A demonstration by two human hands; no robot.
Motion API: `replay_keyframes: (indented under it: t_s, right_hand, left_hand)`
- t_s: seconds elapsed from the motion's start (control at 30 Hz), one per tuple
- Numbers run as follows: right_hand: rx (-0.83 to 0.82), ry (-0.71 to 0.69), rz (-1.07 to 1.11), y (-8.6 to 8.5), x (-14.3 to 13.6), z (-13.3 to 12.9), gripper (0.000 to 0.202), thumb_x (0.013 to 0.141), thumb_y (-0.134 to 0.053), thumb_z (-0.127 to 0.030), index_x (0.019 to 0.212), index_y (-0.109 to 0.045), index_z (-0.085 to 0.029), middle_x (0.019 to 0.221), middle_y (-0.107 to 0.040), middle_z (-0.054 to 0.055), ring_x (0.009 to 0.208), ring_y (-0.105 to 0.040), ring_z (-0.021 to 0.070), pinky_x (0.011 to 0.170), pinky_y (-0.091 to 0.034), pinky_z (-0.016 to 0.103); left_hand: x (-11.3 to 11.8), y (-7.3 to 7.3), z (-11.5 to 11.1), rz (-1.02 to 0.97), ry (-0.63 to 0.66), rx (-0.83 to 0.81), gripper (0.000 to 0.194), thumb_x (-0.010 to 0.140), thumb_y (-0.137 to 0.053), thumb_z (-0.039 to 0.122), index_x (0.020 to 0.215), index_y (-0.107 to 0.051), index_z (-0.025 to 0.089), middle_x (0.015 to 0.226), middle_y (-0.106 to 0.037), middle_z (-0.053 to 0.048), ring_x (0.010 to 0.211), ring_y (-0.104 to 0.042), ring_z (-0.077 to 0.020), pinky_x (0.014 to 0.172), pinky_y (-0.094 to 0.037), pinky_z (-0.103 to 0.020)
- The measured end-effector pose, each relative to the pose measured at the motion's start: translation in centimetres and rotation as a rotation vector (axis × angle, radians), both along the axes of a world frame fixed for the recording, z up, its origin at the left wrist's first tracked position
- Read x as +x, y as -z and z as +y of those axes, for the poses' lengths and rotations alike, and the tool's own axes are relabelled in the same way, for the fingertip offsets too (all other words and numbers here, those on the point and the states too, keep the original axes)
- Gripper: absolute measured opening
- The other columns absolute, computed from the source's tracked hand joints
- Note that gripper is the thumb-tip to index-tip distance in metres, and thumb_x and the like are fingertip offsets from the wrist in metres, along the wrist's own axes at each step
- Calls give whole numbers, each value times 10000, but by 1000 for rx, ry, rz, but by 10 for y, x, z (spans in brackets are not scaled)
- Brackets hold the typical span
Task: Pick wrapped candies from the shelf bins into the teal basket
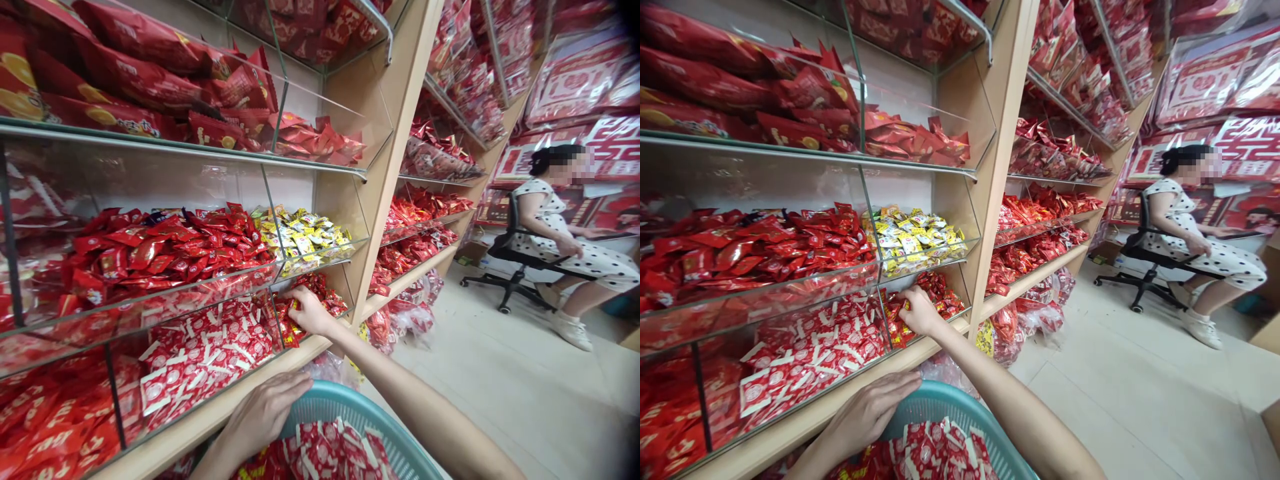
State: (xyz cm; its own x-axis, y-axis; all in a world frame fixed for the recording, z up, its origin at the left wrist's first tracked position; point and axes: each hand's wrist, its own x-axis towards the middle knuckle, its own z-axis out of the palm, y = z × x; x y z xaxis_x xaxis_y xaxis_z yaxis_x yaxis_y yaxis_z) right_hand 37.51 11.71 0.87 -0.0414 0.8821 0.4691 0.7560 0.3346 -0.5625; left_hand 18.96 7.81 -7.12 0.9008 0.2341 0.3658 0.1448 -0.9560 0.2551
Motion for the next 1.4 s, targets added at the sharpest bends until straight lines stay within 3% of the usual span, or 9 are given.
replay_keyframes:
  t_s: [0.27,0.37,0.5,0.63,0.9,1.07,1.2,1.3,1.4]
  right_hand:
    - [-278,-93,-85,-16,-13,-10,513,816,-322,-168,1323,-379,-224,1286,-468,63,1158,-410,224,975,-295,404]
    - [-356,-151,-7,-17,-3,-27,509,868,-333,-333,1369,-280,-265,1361,-389,45,1234,-337,236,1007,-251,418]
    - [-253,-306,-104,-10,15,-47,716,785,-460,-553,1390,-203,-270,1437,-248,60,1310,-207,240,1051,-178,430]
    - [-131,-350,-262,-1,22,-43,670,822,-440,-507,1391,-203,-245,1434,-248,83,1319,-193,232,1056,-160,448]
    - [13,-342,-351,8,0,-15,536,898,-324,-280,1401,-163,-185,1426,-266,98,1300,-248,200,1044,-221,426]
    - [27,-317,-252,13,9,-24,704,845,-434,-390,1406,-112,-113,1437,-207,151,1307,-234,211,1058,-227,380]
    - [0,-304,-233,12,16,-42,790,789,-511,-456,1407,-128,-147,1437,-207,151,1319,-197,239,1060,-208,426]
    - [-6,-276,-218,5,23,-46,744,799,-497,-464,1402,-160,-187,1432,-238,123,1312,-221,240,1050,-222,440]
    - [38,-137,-224,-8,40,-29,553,874,-386,-396,1361,-274,-160,1364,-375,120,1240,-363,206,1014,-300,383]
  left_hand:
    - [1,-1,1,21,6,-2,523,851,-356,71,1327,-362,289,1328,-455,19,1207,-432,-141,1029,-365,-309]
    - [1,0,1,0,11,-9,504,857,-360,85,1322,-375,279,1320,-467,7,1201,-440,-147,1025,-370,-310]
    - [1,0,0,-29,15,-15,492,855,-370,93,1312,-394,274,1297,-493,-4,1189,-454,-156,1011,-387,-316]
    - [1,0,0,-13,16,2,512,848,-360,73,1320,-377,272,1312,-476,-4,1195,-446,-150,1019,-376,-327]
    - [1,1,1,27,8,10,521,847,-358,66,1326,-365,268,1329,-456,-5,1206,-433,-145,1029,-363,-322]
    - [0,1,0,20,2,9,521,847,-361,71,1327,-363,274,1324,-462,-3,1204,-435,-145,1032,-358,-326]
    - [0,-1,-1,31,-13,5,514,852,-357,74,1326,-363,273,1328,-458,1,1211,-426,-142,1035,-355,-329]
    - [0,-2,-2,6,-6,-2,509,852,-358,74,1322,-372,270,1322,-464,-2,1203,-436,-147,1027,-366,-327]
    - [0,-2,-2,-3,10,-9,516,843,-366,68,1319,-378,267,1312,-477,-2,1191,-450,-147,1030,-364,-321]
